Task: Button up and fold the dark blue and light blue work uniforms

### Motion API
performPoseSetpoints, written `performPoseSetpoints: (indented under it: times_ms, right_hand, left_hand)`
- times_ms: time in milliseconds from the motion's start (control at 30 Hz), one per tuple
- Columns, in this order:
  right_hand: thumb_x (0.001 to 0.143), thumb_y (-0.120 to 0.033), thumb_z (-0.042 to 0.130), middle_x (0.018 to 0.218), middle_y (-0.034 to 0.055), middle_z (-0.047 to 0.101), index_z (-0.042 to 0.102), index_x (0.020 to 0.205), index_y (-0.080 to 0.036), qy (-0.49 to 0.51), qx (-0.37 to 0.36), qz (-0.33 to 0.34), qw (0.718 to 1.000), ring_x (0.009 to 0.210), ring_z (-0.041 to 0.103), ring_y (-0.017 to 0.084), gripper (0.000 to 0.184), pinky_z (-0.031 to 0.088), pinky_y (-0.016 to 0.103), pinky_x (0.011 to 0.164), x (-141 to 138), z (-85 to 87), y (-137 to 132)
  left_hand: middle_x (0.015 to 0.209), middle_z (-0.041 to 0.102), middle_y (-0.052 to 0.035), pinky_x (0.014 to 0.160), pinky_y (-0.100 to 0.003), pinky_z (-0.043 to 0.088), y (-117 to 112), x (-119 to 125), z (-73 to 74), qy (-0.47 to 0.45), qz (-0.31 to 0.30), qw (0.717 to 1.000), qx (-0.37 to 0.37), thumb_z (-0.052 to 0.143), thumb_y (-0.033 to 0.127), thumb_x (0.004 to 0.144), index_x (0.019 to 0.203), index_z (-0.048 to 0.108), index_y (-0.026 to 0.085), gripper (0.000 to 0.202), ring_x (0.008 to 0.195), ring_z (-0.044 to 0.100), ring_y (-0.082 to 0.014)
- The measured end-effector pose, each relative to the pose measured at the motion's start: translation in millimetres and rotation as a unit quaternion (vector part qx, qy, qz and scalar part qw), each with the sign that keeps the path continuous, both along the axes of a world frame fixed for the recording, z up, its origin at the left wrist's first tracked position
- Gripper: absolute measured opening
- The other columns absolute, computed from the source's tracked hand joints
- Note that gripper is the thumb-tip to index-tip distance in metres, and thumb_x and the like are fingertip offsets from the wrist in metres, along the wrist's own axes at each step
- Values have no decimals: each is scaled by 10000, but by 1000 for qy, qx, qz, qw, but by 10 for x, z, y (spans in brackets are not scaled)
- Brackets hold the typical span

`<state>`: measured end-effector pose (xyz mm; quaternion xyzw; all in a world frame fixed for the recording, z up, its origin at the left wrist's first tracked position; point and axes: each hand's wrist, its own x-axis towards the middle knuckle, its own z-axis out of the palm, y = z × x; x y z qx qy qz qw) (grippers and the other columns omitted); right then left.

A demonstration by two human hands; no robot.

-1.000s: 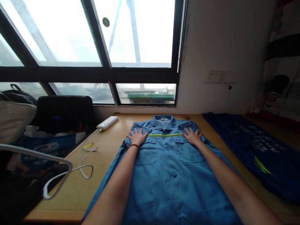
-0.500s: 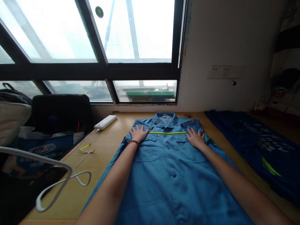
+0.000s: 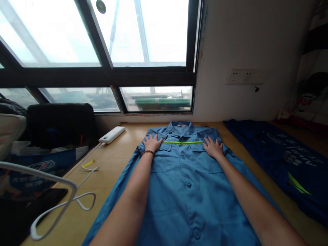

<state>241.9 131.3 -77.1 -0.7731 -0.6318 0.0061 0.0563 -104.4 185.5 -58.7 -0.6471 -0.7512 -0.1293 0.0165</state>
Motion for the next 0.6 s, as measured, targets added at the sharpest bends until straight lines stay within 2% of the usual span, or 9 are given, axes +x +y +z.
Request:
performPoseSetpoints:
  times_ms: [100,167,233,300,400,467,533,600]
  right_hand:
    - [832,-557,162,1424,-51,201,239,1337,-380,5,5,6,1000,1252,156,347,541,166,584,946,17,23,-16]
    - [826,-565,193,1417,-41,226,271,1328,-372,9,8,7,1000,1247,175,344,543,179,574,946,21,39,-33]
    - [820,-565,237,1401,-33,269,319,1310,-366,16,24,6,1000,1239,202,340,535,193,566,944,20,51,-58]
    - [811,-552,298,1370,-21,337,390,1275,-348,27,57,6,998,1222,245,334,515,205,554,944,15,60,-92]
    - [815,-487,356,1250,40,492,541,1159,-268,46,122,21,991,1164,353,306,448,226,500,958,7,86,-168]
    - [837,-426,338,1116,92,585,627,1031,-203,63,153,42,985,1098,438,274,414,275,430,946,-7,119,-234]
    - [845,-387,331,994,108,635,666,919,-178,77,161,65,982,1009,513,246,402,345,363,890,-44,170,-305]
    - [843,-369,342,954,93,652,672,884,-183,88,158,84,980,946,554,228,381,392,329,831,-106,248,-386]
  left_hand:
    - [1339,361,-156,981,-555,100,-140,66,14,23,-43,996,78,249,487,840,1214,476,169,540,1255,201,-357]
    - [1327,384,-143,987,-536,112,-236,87,12,12,-59,995,75,233,419,864,1196,491,163,491,1244,230,-332]
    - [1339,374,-127,972,-550,134,-343,84,13,-11,-40,999,33,235,411,866,1219,471,183,483,1226,258,-343]
    - [1370,329,-123,975,-558,117,-480,63,22,-11,-13,1000,7,258,430,853,1255,436,190,501,1243,225,-361]
    - [1418,221,-133,1025,-503,22,-756,16,35,53,-34,997,55,287,462,834,1284,399,156,556,1305,80,-324]
    - [1431,170,-147,1038,-478,-8,-950,-31,33,83,-50,992,83,279,502,826,1299,370,131,608,1317,33,-301]
    - [1423,189,-161,1031,-499,21,-1101,-100,40,65,-47,996,32,252,555,816,1313,344,139,655,1314,76,-309]
    - [1409,229,-163,1020,-518,83,-1193,-188,81,29,-61,997,-44,261,582,805,1320,329,159,670,1301,146,-314]
